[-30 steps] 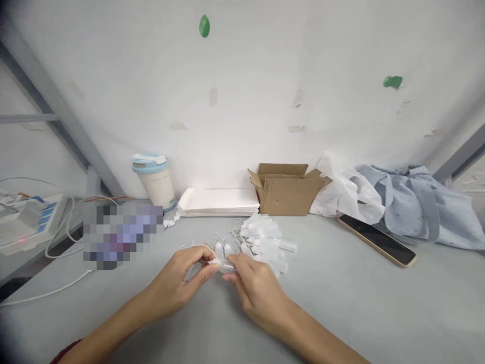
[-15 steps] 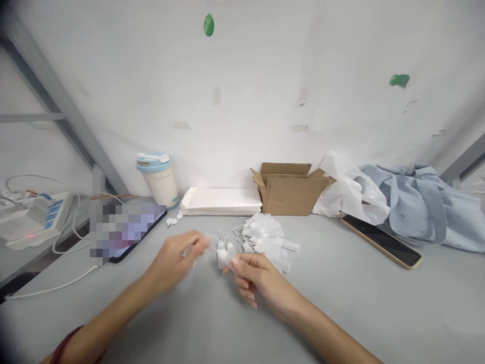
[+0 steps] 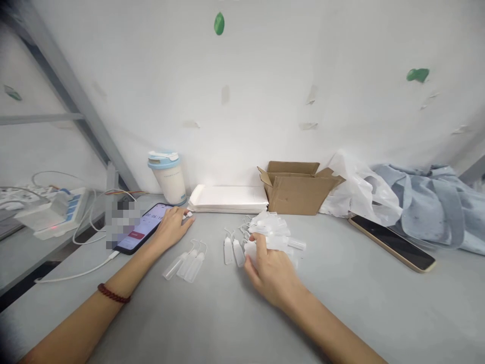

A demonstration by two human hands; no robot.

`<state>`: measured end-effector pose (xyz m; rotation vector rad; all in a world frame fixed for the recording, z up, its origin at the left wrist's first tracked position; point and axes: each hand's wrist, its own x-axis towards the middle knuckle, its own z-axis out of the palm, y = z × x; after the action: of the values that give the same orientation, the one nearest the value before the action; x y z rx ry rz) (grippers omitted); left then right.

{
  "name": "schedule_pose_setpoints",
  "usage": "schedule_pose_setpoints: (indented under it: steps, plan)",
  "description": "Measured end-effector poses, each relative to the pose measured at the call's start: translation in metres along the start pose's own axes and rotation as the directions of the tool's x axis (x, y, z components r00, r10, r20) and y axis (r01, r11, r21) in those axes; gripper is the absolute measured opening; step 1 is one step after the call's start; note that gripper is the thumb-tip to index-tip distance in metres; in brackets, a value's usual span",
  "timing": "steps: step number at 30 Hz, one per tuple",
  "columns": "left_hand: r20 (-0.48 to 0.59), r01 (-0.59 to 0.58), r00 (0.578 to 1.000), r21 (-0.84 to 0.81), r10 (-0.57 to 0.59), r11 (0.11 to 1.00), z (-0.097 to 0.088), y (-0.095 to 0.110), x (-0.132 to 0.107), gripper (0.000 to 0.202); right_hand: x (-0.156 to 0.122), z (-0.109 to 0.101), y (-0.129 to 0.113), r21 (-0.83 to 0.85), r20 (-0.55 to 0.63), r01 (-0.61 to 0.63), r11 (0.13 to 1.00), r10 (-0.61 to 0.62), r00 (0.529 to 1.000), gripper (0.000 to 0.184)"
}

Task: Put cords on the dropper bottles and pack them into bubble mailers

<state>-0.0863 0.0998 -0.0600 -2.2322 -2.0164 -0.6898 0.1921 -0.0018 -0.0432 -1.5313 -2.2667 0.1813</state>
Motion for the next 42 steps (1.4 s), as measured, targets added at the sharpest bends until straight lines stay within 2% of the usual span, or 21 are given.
schedule_pose_setpoints:
  steps: [3,5,8,10,12,13,16,19,22,27,30,33,37,38,39,40,42]
  plan:
    - [0.009,-0.002,1.0,-0.034,0.003,0.999,0.001,0.005,-0.001,0.023,0.003,0.002,-0.002,-0.163,-0.057,0.017,0.986,-0.026,0.998,0.026]
    - [0.004,0.004,1.0,-0.068,-0.004,0.998,-0.001,0.008,-0.003,0.019,0.008,-0.004,-0.003,-0.245,-0.056,-0.005,0.97,-0.009,0.998,0.027]
    - [-0.024,0.016,1.0,-0.137,-0.02,0.99,-0.007,0.013,-0.005,0.017,0.021,-0.026,-0.008,-0.32,-0.022,-0.08,0.944,0.077,0.997,0.037]
    - [-0.055,0.023,0.998,-0.194,-0.034,0.981,-0.012,0.015,-0.005,0.016,0.03,-0.042,-0.019,-0.38,-0.037,-0.139,0.914,0.135,0.99,0.035]
    - [-0.089,0.034,0.994,-0.253,-0.059,0.967,-0.018,0.018,-0.005,0.016,0.037,-0.05,-0.038,-0.384,-0.051,-0.135,0.913,0.125,0.991,0.031]
    - [-0.105,0.042,0.992,-0.281,-0.074,0.959,-0.021,0.019,-0.004,0.016,0.04,-0.049,-0.049,-0.34,-0.028,-0.104,0.935,0.101,0.995,0.03]
    - [-0.137,0.064,0.983,-0.35,-0.119,0.935,-0.025,0.023,-0.004,0.016,0.041,-0.029,-0.081,-0.092,0.208,0.01,0.996,0.01,0.978,0.029]
    - [-0.153,0.064,0.979,-0.398,-0.135,0.915,-0.026,0.025,-0.005,0.015,0.043,-0.002,-0.098,-0.025,0.283,0.03,0.999,-0.022,0.959,0.03]
    - [-0.163,0.046,0.978,-0.442,-0.131,0.896,-0.025,0.027,-0.006,0.012,0.048,0.011,-0.099,0.01,0.312,-0.001,1.0,-0.002,0.95,0.033]
    - [-0.18,0.017,0.975,-0.528,-0.131,0.849,-0.023,0.032,-0.009,0.012,0.055,0.01,-0.092,0.066,0.361,-0.07,0.995,0.042,0.932,0.034]
    - [-0.174,0.018,0.973,-0.59,-0.149,0.807,-0.021,0.036,-0.008,0.013,0.056,0.011,-0.09,0.089,0.351,-0.081,0.993,0.045,0.935,0.034]
    - [-0.126,0.061,0.973,-0.67,-0.194,0.74,-0.021,0.041,-0.009,0.016,0.053,0.011,-0.084,0.091,0.274,-0.076,0.993,0.048,0.961,0.033]
    - [-0.019,0.146,0.964,-0.796,-0.265,0.587,-0.032,0.058,-0.02,0.03,0.038,0.003,-0.06,0.039,0.099,-0.064,0.997,0.06,0.993,0.025]
    - [0.016,0.161,0.965,-0.824,-0.261,0.543,-0.037,0.064,-0.025,0.032,0.033,0.001,-0.051,0.009,0.042,-0.038,0.999,0.038,0.998,0.023]
    - [0.054,0.174,0.969,-0.846,-0.243,0.504,-0.042,0.07,-0.03,0.032,0.027,-0.001,-0.042,-0.063,-0.116,0.075,0.995,-0.082,0.99,0.023]
    - [0.101,0.19,0.972,-0.867,-0.212,0.46,-0.048,0.077,-0.035,0.03,0.021,-0.002,-0.033,-0.142,-0.252,0.166,0.976,-0.197,0.947,0.023]
    - [0.286,0.288,0.957,-0.9,-0.055,0.327,-0.058,0.088,-0.045,0.023,0.011,-0.004,-0.017,-0.28,-0.431,0.268,0.922,-0.37,0.823,0.021]
